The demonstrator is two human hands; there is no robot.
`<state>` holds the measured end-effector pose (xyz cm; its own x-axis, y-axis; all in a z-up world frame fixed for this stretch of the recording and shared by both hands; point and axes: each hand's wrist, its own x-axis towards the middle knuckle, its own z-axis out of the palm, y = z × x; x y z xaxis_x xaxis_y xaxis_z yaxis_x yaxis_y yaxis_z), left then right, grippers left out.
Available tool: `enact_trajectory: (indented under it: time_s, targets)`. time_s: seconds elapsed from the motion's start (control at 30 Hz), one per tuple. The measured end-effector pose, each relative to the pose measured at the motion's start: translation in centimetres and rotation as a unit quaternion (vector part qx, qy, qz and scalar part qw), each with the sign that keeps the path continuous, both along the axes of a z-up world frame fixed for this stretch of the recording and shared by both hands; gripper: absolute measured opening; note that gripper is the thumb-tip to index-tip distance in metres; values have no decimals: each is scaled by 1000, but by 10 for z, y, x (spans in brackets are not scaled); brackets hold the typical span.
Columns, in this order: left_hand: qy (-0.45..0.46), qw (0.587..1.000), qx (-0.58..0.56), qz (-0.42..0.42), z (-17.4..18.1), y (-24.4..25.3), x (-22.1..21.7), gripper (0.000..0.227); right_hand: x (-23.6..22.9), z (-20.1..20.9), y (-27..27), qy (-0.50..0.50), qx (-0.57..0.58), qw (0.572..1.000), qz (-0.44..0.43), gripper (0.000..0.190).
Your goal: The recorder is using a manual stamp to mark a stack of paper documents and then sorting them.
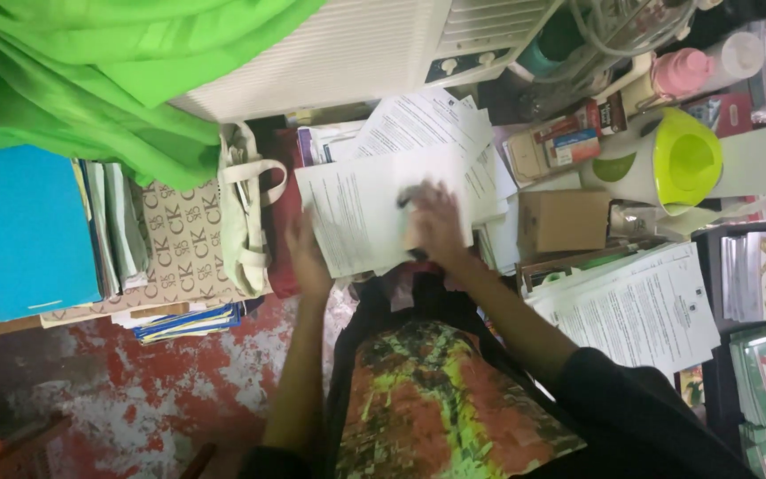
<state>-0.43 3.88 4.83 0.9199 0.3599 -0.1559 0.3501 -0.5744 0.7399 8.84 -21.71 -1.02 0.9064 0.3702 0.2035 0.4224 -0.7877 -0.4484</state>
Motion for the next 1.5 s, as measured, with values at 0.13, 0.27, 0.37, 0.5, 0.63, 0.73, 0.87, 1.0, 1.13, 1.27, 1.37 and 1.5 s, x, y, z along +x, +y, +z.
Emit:
enact_trajectory:
  time_s: [0.13, 0.27, 0.37, 0.5, 0.63, 0.73, 0.87, 1.0, 1.13, 1.27, 1.37, 1.5]
  targets:
    - [-144, 880, -411, 192, -31, 0, -1, 65, -1, -17, 17, -65, -18, 997, 25, 47]
    - [131, 939, -257, 186, -88, 11, 7, 53, 18, -10, 8, -143, -12, 984, 103, 54]
    - [79, 975, -176, 107, -35, -9, 18, 33, 49, -6, -3, -116, -133, 976, 131, 63]
    - [31, 977, -168, 130, -55, -39, 3, 33, 81, -11, -11, -59, -113, 992, 6, 56]
    - [-7, 976, -163, 145, -65, -51, 8, 34, 66, -55, 36, -113, -81, 988, -63, 48]
    - [-27, 983, -133, 126, -65, -50, 12, 29, 20, -22, 75, -122, 62, 987, 80, 41]
    - [-19, 983, -142, 114, -42, -42, 19, 42, 36, -172, 59, -101, 34, 944, 313, 74]
    - [4, 981, -153, 116, -49, -39, 16, 38, 103, -3, -3, 43, -295, 934, 196, 89]
    - [-27, 974, -185, 131, -51, -46, 18, 37, 149, -76, -68, -161, -182, 968, -66, 48]
    - [-51, 973, -196, 114, -24, -45, 29, 35, 122, -34, -2, -297, -70, 952, -28, 49]
    - [-89, 984, -140, 68, -82, -33, 20, 42, 13, 8, 96, 15, 183, 980, 83, 54]
    - [-177, 983, -26, -31, -103, -22, 16, 32, 6, -15, 102, -94, 22, 985, 144, 54]
